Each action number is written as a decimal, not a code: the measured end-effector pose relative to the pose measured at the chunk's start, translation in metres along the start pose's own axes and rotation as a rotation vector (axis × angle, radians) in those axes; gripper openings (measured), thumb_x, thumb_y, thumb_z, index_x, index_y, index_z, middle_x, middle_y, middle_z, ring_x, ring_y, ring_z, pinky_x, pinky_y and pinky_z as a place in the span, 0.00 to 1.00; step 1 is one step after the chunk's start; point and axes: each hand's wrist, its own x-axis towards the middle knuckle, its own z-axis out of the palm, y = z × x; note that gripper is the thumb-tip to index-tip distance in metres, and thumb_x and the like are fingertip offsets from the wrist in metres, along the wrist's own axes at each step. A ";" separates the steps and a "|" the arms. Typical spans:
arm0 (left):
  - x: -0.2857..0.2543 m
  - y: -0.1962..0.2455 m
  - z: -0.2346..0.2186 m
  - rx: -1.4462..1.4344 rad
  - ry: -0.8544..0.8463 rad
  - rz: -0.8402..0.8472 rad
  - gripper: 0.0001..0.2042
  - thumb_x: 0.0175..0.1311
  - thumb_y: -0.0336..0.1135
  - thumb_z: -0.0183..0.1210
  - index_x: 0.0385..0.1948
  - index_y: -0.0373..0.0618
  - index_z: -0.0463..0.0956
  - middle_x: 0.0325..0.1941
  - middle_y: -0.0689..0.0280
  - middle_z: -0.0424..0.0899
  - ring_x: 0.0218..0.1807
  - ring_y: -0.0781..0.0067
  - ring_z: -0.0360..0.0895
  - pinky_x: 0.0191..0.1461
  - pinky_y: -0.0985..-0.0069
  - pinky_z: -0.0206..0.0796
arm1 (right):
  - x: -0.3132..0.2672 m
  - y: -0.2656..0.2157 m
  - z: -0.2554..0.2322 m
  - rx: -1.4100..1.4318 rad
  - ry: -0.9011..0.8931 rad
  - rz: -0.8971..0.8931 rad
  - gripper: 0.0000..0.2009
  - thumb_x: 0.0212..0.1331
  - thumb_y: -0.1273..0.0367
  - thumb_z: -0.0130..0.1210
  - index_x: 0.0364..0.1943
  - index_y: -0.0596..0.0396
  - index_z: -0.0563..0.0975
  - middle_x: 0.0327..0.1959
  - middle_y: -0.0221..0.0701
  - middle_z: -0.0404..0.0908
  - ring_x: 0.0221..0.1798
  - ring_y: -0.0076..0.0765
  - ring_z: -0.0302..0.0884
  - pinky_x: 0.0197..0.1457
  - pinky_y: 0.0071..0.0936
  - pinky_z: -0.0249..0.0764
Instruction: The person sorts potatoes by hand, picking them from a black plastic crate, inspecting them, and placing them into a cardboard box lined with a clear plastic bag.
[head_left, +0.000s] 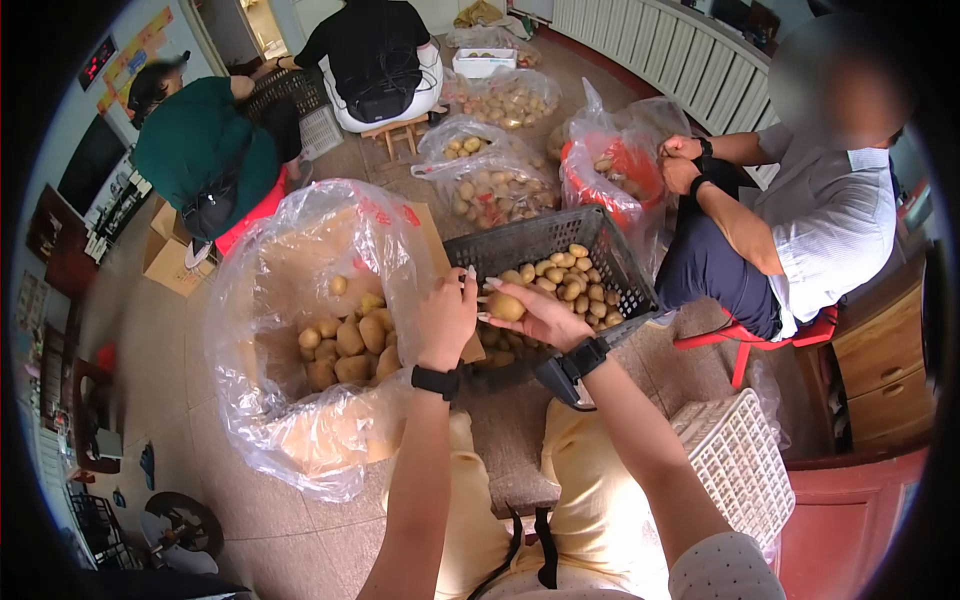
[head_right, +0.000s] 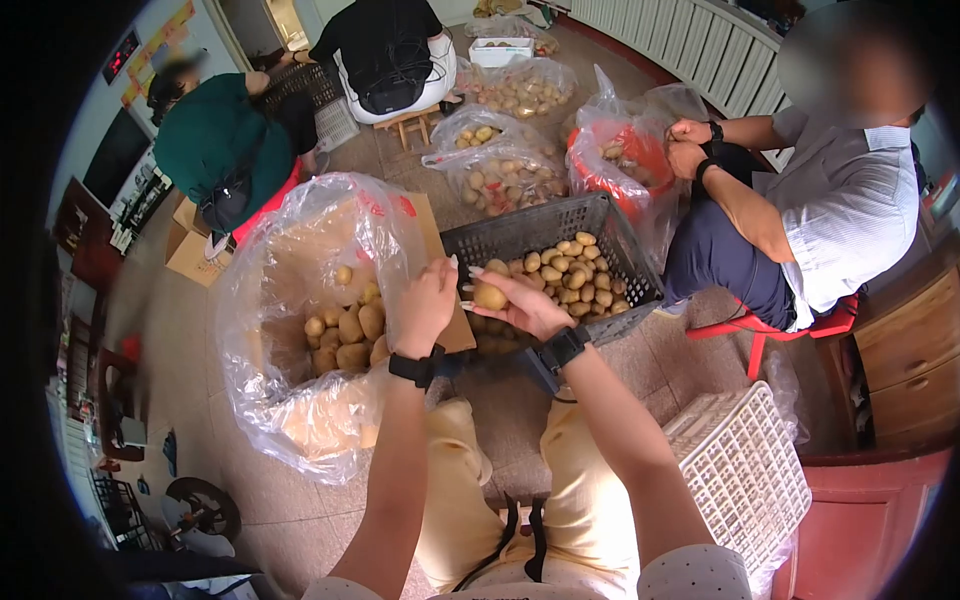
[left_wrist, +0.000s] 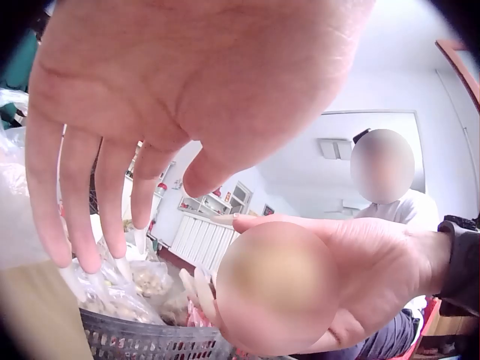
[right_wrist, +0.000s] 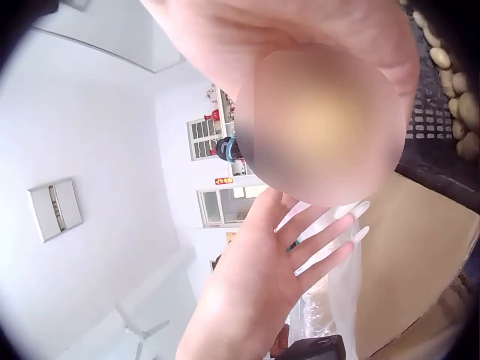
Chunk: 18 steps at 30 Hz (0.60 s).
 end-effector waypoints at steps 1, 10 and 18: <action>-0.001 0.002 0.002 0.027 0.049 0.035 0.16 0.64 0.44 0.45 0.41 0.43 0.74 0.38 0.51 0.79 0.39 0.47 0.77 0.43 0.57 0.68 | -0.001 -0.001 0.000 -0.017 0.049 0.013 0.15 0.60 0.64 0.54 0.47 0.57 0.69 0.44 0.31 0.72 0.47 0.28 0.73 0.47 0.28 0.80; -0.008 0.005 0.006 0.002 -0.005 0.053 0.17 0.66 0.47 0.42 0.41 0.45 0.74 0.40 0.56 0.80 0.42 0.49 0.76 0.45 0.58 0.67 | -0.018 -0.006 -0.004 -0.071 0.088 -0.031 0.18 0.58 0.65 0.55 0.48 0.61 0.69 0.42 0.33 0.74 0.44 0.29 0.75 0.47 0.27 0.80; -0.003 0.004 0.005 0.027 0.087 0.108 0.15 0.65 0.44 0.42 0.38 0.45 0.74 0.35 0.53 0.81 0.35 0.47 0.78 0.40 0.57 0.69 | -0.018 -0.006 0.004 -0.037 0.101 -0.033 0.22 0.59 0.60 0.54 0.52 0.59 0.66 0.44 0.35 0.73 0.42 0.32 0.77 0.47 0.25 0.79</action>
